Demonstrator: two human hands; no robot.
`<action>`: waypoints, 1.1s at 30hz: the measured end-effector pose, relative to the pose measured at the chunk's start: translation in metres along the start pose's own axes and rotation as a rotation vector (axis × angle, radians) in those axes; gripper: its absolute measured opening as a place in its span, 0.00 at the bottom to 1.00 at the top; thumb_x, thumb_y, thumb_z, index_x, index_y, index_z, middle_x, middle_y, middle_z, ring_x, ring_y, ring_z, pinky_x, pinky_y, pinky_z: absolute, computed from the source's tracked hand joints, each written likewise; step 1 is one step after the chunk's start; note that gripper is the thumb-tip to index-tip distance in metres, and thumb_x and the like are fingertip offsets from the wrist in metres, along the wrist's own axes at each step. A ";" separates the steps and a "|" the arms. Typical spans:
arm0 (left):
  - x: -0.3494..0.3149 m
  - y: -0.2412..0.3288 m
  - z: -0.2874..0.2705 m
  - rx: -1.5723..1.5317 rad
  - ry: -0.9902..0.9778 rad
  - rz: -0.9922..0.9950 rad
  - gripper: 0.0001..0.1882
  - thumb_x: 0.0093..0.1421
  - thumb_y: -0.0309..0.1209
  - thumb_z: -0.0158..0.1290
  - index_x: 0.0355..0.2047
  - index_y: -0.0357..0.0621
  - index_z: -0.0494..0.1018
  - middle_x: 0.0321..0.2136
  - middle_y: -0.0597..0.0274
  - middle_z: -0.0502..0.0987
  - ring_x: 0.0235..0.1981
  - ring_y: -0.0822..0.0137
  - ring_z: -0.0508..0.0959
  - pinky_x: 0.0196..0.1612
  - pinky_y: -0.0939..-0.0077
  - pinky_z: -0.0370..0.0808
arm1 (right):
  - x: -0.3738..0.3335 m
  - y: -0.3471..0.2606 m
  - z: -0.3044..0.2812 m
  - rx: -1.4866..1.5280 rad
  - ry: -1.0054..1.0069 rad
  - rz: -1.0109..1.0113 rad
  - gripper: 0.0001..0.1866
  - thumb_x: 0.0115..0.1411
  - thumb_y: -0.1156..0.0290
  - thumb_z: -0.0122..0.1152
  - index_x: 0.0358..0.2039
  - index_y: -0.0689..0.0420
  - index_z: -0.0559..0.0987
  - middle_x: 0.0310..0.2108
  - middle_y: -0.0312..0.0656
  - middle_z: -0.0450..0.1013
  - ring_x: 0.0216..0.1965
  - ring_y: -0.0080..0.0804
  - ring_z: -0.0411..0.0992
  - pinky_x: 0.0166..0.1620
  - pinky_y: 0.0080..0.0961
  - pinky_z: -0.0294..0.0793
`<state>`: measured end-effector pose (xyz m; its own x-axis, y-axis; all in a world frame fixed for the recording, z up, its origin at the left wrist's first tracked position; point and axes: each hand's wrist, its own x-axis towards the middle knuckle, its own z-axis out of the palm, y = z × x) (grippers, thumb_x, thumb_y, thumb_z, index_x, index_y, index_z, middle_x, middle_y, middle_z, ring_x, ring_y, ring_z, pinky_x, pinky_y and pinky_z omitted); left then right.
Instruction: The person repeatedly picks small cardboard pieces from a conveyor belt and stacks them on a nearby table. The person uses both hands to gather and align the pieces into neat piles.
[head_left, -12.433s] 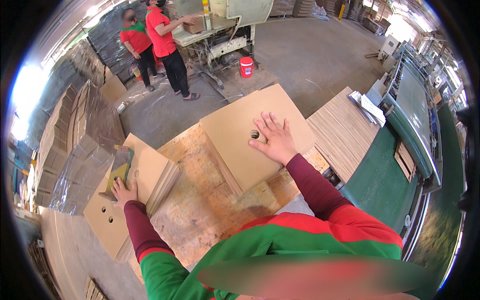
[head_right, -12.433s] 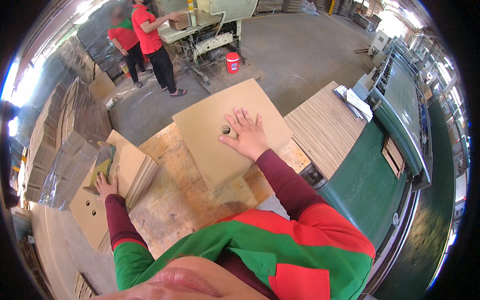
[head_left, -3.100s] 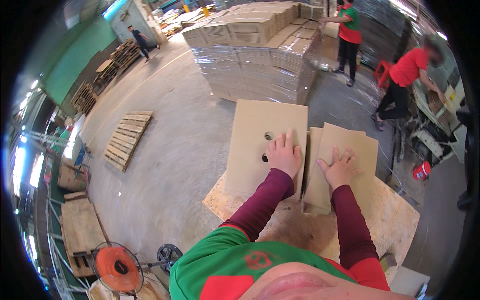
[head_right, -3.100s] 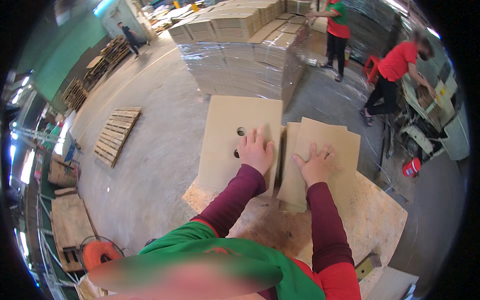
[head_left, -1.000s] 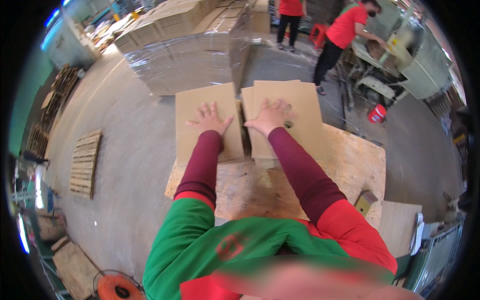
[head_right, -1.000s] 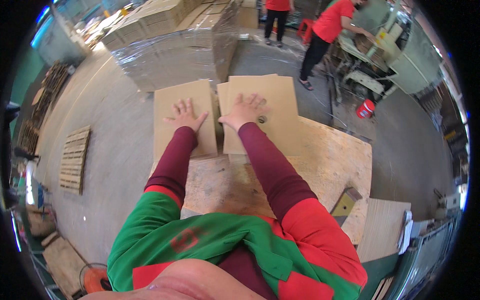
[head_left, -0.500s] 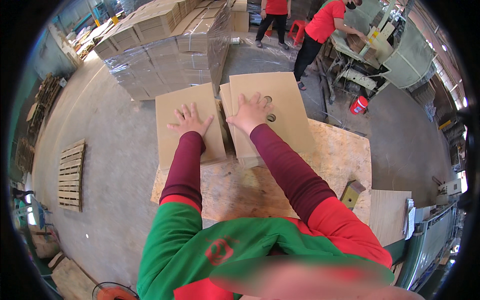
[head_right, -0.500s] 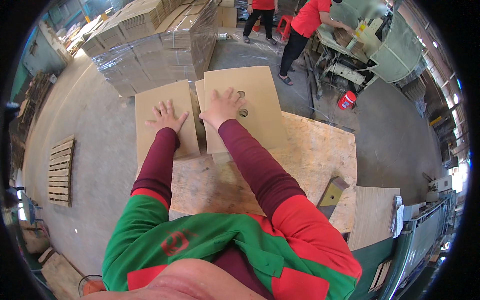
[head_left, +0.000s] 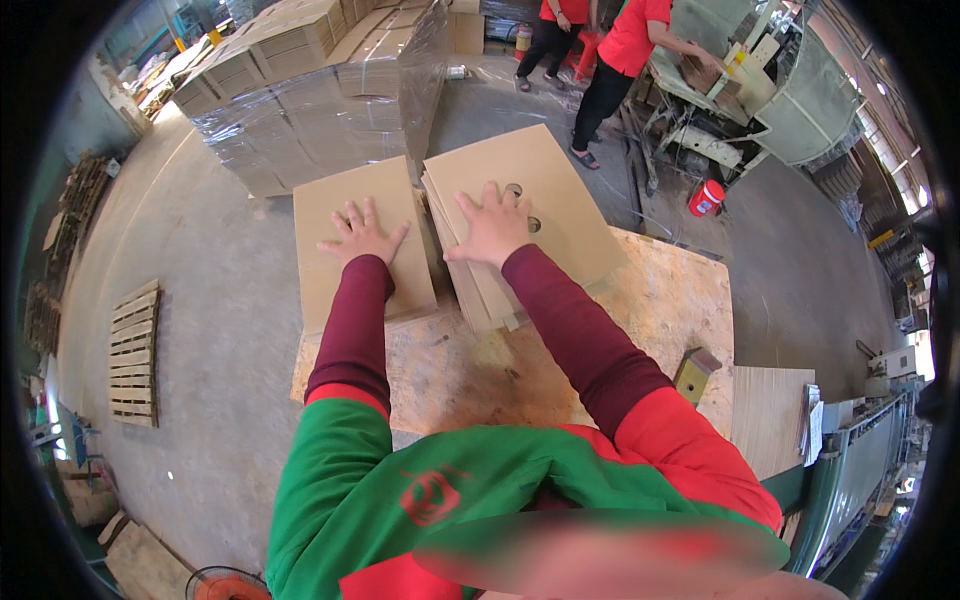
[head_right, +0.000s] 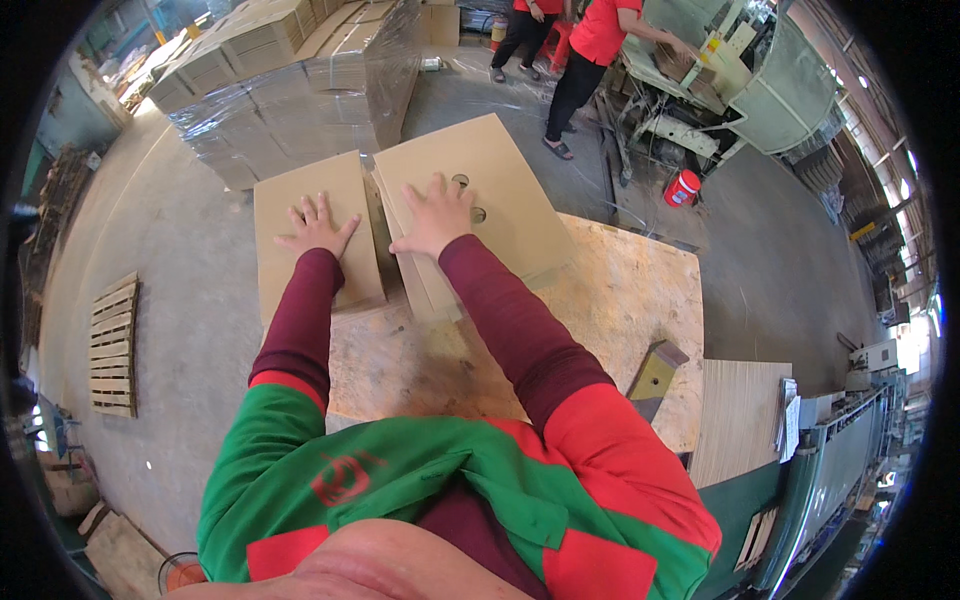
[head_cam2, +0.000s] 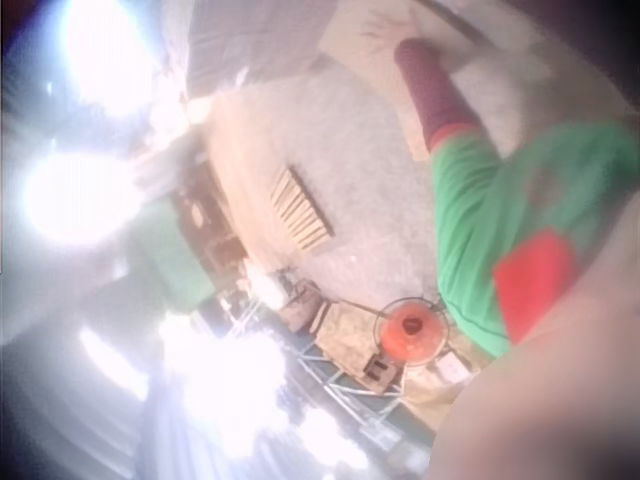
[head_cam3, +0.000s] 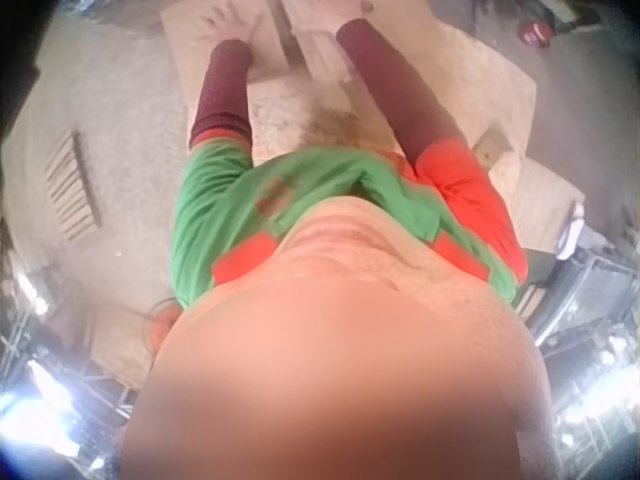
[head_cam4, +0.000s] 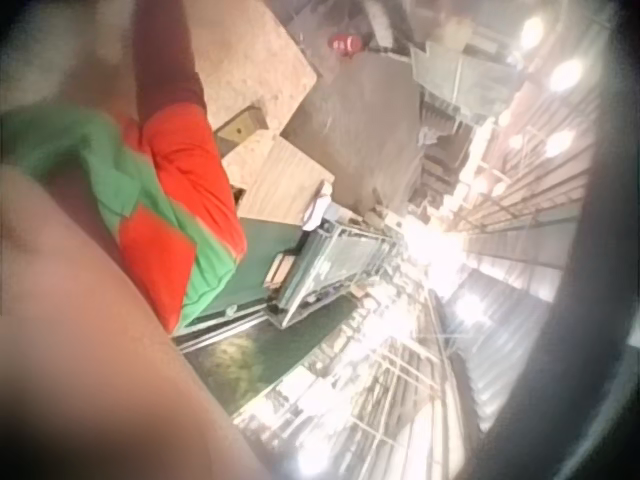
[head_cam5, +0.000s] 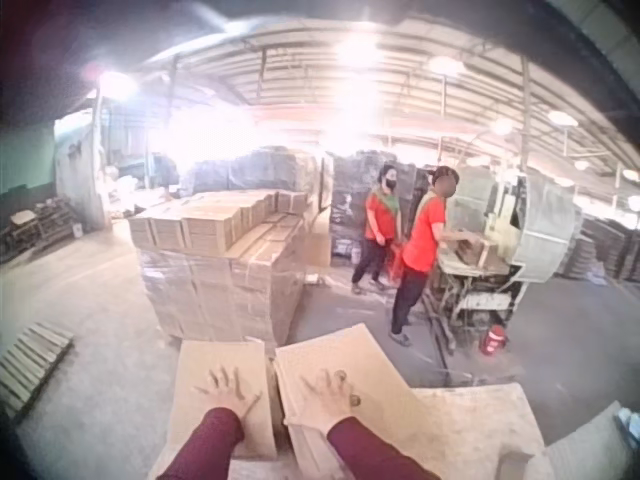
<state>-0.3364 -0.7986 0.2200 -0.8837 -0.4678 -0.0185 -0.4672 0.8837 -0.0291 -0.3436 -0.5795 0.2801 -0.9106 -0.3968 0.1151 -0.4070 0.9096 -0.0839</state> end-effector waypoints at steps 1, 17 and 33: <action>-0.001 0.000 0.000 -0.006 0.009 0.007 0.49 0.53 0.73 0.38 0.70 0.67 0.43 0.71 0.64 0.42 0.71 0.53 0.40 0.59 0.21 0.42 | 0.001 0.000 0.000 0.008 -0.033 0.012 0.51 0.38 0.38 0.68 0.64 0.39 0.65 0.61 0.56 0.56 0.58 0.61 0.58 0.57 0.59 0.54; -0.002 -0.002 0.001 -0.047 0.025 0.018 0.49 0.53 0.71 0.39 0.70 0.64 0.45 0.71 0.61 0.43 0.71 0.51 0.41 0.59 0.21 0.41 | 0.021 -0.017 -0.009 -0.108 -0.182 0.111 0.48 0.41 0.38 0.66 0.62 0.46 0.65 0.63 0.57 0.54 0.52 0.56 0.68 0.52 0.40 0.68; -0.003 -0.003 -0.003 -0.023 0.012 0.019 0.49 0.53 0.73 0.37 0.70 0.66 0.45 0.71 0.63 0.42 0.71 0.53 0.41 0.59 0.20 0.42 | 0.031 -0.017 0.015 -0.071 -0.181 0.130 0.53 0.50 0.28 0.50 0.68 0.51 0.57 0.66 0.62 0.50 0.62 0.63 0.57 0.62 0.48 0.55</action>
<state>-0.3323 -0.7992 0.2231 -0.8927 -0.4505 -0.0074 -0.4505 0.8928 -0.0060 -0.3662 -0.6092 0.2702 -0.9556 -0.2857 -0.0721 -0.2853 0.9583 -0.0162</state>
